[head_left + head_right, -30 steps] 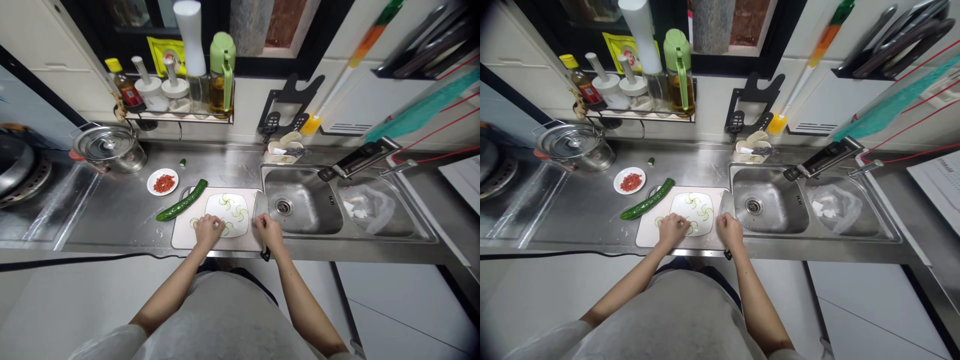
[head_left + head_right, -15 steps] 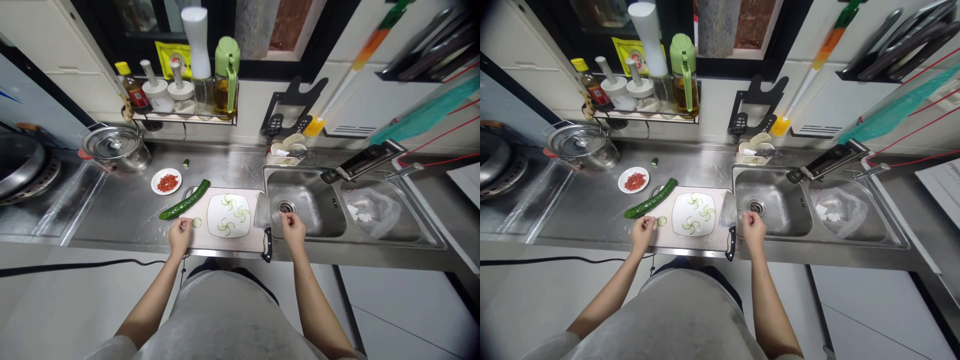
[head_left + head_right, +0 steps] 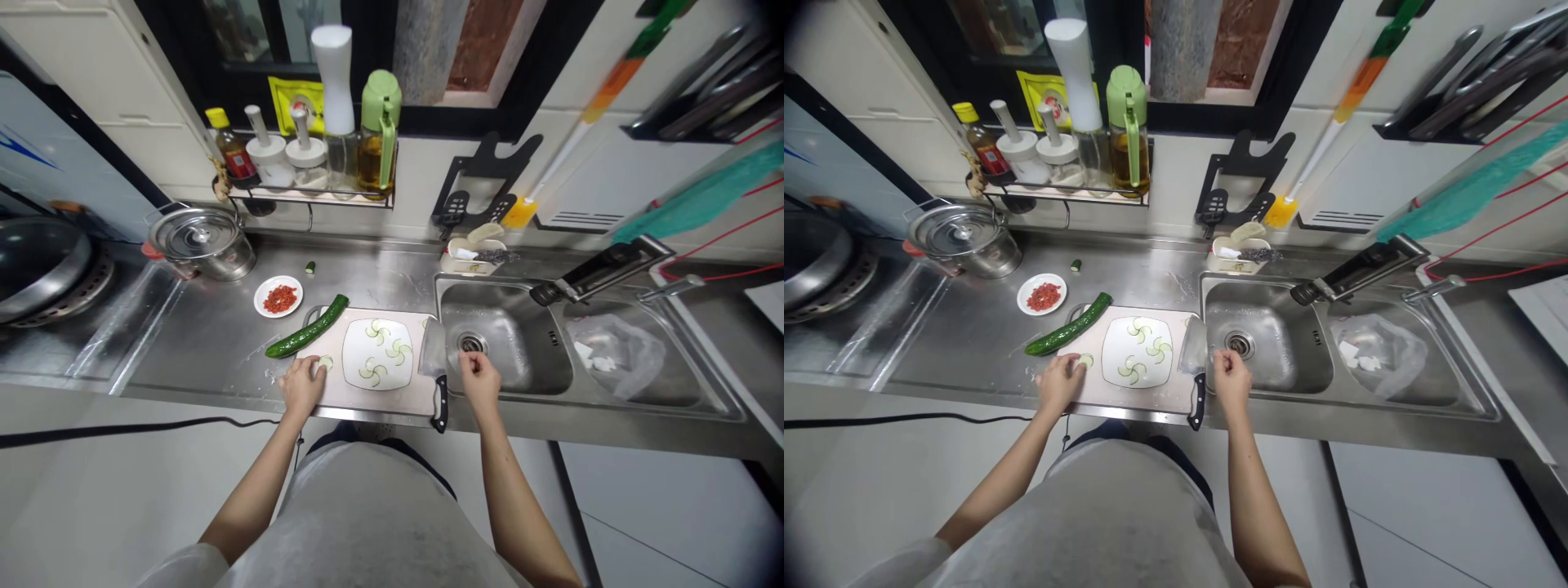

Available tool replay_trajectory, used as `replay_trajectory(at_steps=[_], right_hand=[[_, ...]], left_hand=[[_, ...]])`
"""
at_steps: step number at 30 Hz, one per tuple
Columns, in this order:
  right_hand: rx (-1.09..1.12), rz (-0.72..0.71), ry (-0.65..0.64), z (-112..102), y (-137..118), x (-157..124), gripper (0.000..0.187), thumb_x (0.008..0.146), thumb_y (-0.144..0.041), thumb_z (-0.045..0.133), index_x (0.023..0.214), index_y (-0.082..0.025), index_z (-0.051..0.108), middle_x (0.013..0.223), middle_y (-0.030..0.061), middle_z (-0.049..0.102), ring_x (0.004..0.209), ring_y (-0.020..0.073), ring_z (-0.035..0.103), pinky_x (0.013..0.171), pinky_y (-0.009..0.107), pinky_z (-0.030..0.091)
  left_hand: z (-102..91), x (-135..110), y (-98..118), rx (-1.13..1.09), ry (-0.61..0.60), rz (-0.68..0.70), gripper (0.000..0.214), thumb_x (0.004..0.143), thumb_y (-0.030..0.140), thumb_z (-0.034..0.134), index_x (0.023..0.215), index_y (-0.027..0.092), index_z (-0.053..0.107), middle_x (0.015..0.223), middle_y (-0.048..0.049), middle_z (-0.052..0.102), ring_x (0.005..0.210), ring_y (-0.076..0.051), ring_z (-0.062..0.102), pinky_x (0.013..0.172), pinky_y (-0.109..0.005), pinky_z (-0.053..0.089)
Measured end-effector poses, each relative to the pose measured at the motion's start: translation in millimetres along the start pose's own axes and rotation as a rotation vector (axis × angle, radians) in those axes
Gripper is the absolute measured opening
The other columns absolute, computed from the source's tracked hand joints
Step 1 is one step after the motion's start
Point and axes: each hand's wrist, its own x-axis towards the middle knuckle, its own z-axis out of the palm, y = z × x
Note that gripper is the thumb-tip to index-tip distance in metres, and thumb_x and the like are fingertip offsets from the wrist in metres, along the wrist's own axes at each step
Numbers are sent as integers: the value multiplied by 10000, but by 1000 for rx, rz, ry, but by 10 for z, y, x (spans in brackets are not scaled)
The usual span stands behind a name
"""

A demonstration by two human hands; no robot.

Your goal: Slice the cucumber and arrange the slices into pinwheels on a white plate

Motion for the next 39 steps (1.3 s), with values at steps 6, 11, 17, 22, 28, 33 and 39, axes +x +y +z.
replay_trajectory(at_steps=[6,11,17,22,28,33,39], right_hand=[[18,-23,-16,56,42,-6,486,749,-632,436,724,-173,591,522,-37,437,524,125,416,558,244,355],[-15,-44,-51,73,22,-12,522,750,-651,425,752,-164,611,512,-36,436,512,128,429,551,250,348],[-26,-62,-112,151,-73,-26,491,767,-628,433,742,-168,604,515,-30,458,501,128,429,543,251,339],[46,-199,-285,331,-451,-224,421,838,-547,441,800,-172,629,548,-25,487,530,130,453,557,244,351],[49,-636,-622,581,-1143,-519,275,907,-341,464,1072,-210,641,867,57,621,805,185,538,724,297,420],[27,-789,-639,741,-1380,-563,203,916,-274,479,966,-201,661,931,72,597,884,204,498,782,326,414],[153,-748,-556,682,-1394,-496,224,935,-284,452,866,-197,646,864,55,607,855,188,505,791,325,403]], left_hand=[[20,41,42,47,-5,25,305,845,366,514,1108,283,644,1139,-83,609,1074,-264,532,930,-436,314],[45,82,5,44,1,13,247,831,342,542,1043,278,653,1113,-69,612,1067,-256,532,919,-420,321],[67,134,-3,-54,15,21,129,800,270,581,917,239,627,1031,-45,636,1017,-233,545,881,-384,335],[43,107,15,-237,13,102,61,784,227,589,844,215,600,859,-7,649,831,-169,547,811,-314,362],[-212,11,208,-608,-106,345,187,731,246,647,903,208,584,768,25,599,711,-113,510,714,-233,393],[-400,-69,428,-777,-224,408,260,718,260,675,949,201,570,784,20,588,720,-101,505,727,-227,396],[-396,-138,565,-1174,-328,-6,466,656,466,726,976,187,534,714,34,566,513,-47,413,509,-186,300]])
